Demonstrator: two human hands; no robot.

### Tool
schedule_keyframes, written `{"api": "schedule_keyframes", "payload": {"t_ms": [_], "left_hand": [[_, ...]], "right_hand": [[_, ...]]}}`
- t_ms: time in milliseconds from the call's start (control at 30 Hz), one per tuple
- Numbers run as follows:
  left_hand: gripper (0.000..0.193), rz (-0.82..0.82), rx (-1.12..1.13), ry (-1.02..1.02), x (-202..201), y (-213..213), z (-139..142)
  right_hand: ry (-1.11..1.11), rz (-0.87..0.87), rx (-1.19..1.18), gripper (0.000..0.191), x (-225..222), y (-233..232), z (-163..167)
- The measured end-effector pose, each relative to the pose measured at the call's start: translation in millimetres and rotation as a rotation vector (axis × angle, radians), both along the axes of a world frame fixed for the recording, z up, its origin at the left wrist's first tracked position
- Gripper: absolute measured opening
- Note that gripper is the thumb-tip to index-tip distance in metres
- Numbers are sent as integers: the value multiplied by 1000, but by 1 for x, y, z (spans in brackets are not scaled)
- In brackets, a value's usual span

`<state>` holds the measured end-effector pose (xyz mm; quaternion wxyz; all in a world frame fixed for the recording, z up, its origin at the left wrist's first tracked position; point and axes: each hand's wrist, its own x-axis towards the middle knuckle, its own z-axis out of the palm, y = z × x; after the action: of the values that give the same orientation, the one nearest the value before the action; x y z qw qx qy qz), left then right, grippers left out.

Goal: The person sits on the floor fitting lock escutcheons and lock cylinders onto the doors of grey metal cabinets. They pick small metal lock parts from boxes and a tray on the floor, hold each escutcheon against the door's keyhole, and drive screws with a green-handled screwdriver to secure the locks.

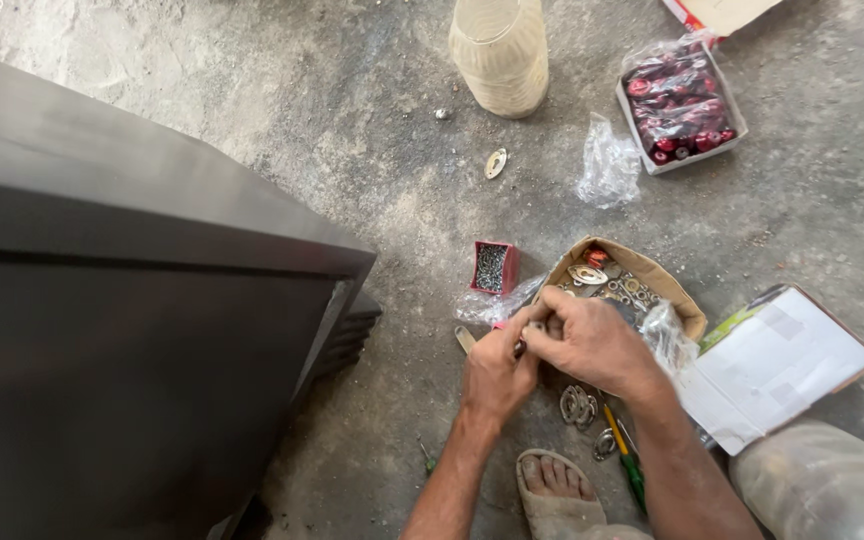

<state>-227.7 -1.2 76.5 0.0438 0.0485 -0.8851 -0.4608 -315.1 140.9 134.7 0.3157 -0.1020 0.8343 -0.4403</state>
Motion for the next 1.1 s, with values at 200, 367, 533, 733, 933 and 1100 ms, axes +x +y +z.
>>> {"api": "schedule_keyframes", "payload": {"t_ms": [200, 367, 533, 733, 933, 1100], "left_hand": [[22, 133, 268, 11, -95, 15, -28], [34, 286, 438, -448, -174, 23, -79], [34, 244, 291, -403, -217, 26, -114], [32, 160, 124, -352, -239, 53, -169], [36, 137, -151, 38, -241, 59, -220], [45, 159, -314, 43, -233, 59, -227]], "right_hand": [[105, -446, -225, 30, -84, 23, -26], [379, -467, 227, 35, -176, 52, -85], [638, -236, 381, 45, -211, 73, -163], [678, -162, 456, 24, -215, 91, -204], [367, -109, 708, 23, -251, 82, -158], [700, -334, 421, 38, -354, 57, -137]]}}
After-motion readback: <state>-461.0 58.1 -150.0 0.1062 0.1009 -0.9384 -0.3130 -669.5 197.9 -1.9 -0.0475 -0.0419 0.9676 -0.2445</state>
